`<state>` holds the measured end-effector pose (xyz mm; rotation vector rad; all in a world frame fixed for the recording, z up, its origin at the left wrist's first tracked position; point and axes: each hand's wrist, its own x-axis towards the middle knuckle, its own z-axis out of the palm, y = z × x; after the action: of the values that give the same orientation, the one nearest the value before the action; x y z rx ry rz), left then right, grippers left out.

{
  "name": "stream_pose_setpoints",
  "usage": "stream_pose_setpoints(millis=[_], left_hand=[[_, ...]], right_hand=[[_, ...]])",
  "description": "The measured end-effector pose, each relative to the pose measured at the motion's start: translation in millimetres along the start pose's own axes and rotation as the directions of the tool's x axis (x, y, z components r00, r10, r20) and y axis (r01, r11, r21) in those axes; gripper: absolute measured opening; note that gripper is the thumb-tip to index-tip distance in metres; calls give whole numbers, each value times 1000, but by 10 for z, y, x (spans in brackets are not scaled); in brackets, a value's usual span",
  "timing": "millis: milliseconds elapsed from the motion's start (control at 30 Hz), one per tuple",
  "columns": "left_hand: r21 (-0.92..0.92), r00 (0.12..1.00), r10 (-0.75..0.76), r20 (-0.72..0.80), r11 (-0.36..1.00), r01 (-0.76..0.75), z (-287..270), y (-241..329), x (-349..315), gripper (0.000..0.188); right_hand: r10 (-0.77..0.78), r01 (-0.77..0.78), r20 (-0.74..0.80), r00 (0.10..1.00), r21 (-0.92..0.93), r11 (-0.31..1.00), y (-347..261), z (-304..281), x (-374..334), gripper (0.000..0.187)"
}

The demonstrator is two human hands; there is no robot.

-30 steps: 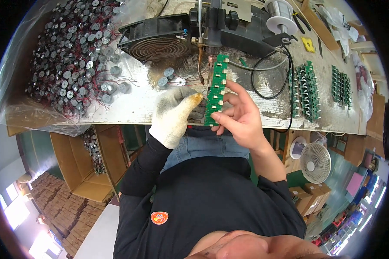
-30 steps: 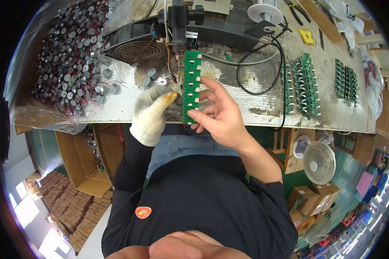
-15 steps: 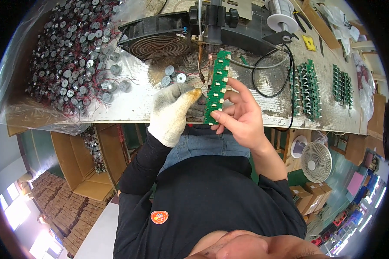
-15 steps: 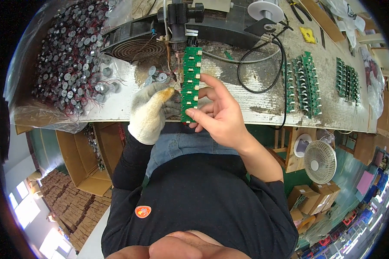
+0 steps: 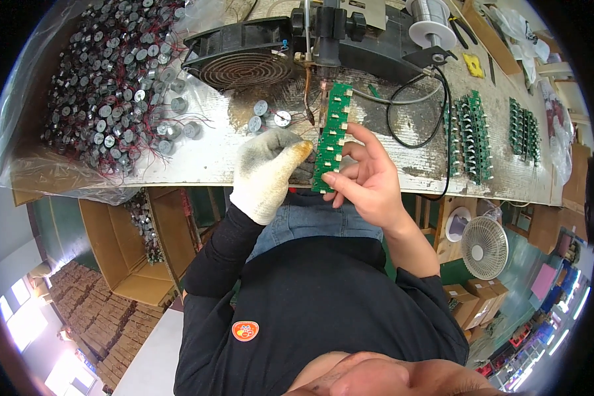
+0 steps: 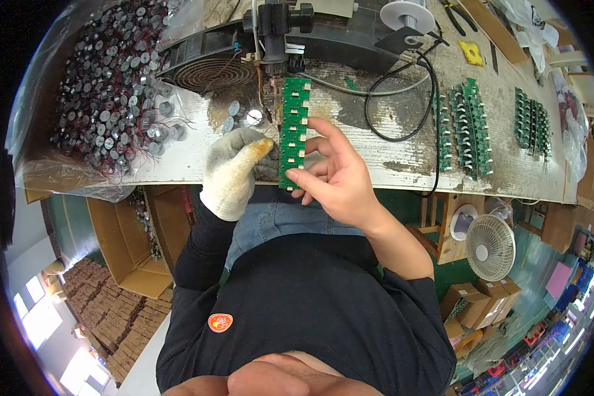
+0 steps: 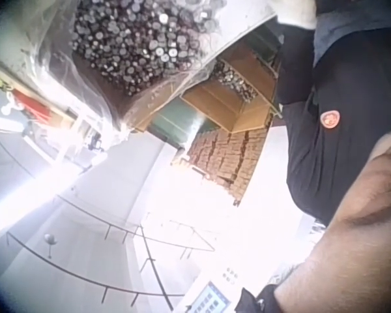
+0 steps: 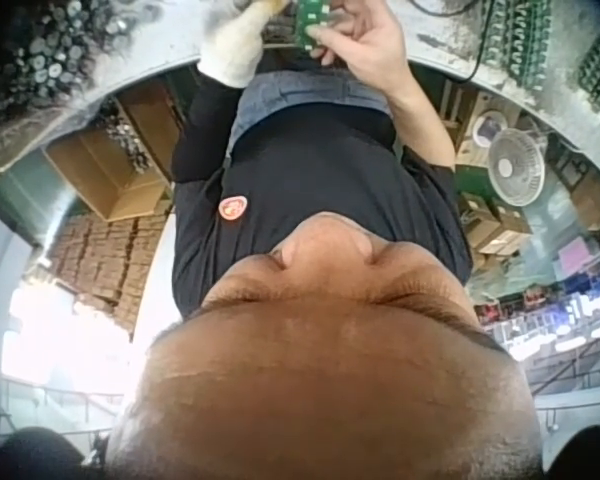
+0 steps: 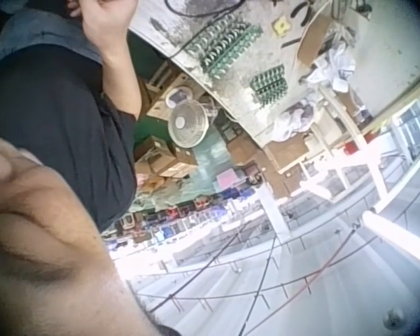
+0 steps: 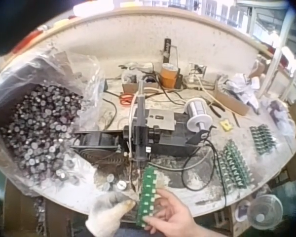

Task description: The person picks up a motor from a pile, places it on the table, and solders its wires to a circuit board. They then place the completed board onto a stack and repeat the process.

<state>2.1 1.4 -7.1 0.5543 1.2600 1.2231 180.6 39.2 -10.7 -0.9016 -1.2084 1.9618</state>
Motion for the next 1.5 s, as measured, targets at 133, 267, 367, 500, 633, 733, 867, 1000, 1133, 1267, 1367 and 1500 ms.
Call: stream_pose_setpoints(millis=[133, 267, 367, 500, 633, 733, 867, 1000, 1133, 1267, 1367, 1500], left_hand=[[142, 998, 61, -11, 988, -59, -28, -11, 11, 18], [191, 993, 114, 11, 975, -114, -8, 23, 30, 18], [210, 998, 67, 3, 976, -66, 3, 42, 29, 18], [176, 999, 52, -6, 983, -50, 33, 95, 4, 17], [188, 998, 69, -4, 980, -67, 29, 72, 20, 16], [161, 997, 69, -24, 985, -64, 17, -8, 36, 16], [187, 998, 63, 2, 980, -63, 2, 3, 15, 16], [194, 997, 72, -19, 979, -67, 3, 5, 30, 16], [166, 999, 45, -6, 985, -43, 44, 76, 20, 16], [152, 999, 40, -30, 988, -35, 45, 63, 8, 16], [137, 997, 69, -29, 989, -64, 16, -1, 24, 17], [256, 995, 103, -12, 962, -96, 10, 0, 28, 17]], right_hand=[[1, -1, 11, 1000, -10, 1000, -7, 12, -1, 72], [6, -6, 17, 1000, 6, 1000, -11, 5, -7, 71], [6, -7, 18, 1000, 5, 1000, -19, 7, -6, 71], [-9, 9, 19, 1000, 9, 1000, -32, 18, -10, 71], [-11, 11, 16, 1000, 19, 1000, -43, 16, -4, 72], [-7, 7, 9, 1000, 0, 1000, 12, 0, -12, 71], [8, -8, 2, 1000, -11, 1000, 8, 8, -20, 71], [8, -8, -5, 1000, -18, 1000, -5, 22, -17, 71], [4, -4, -5, 1000, -20, 1000, -25, 17, -16, 71], [-17, 17, -6, 1000, -28, 999, -33, 23, -23, 71], [0, 0, 0, 1000, -32, 999, -11, 19, -20, 72], [1, -2, -17, 1000, -40, 999, 10, 23, -31, 72]])
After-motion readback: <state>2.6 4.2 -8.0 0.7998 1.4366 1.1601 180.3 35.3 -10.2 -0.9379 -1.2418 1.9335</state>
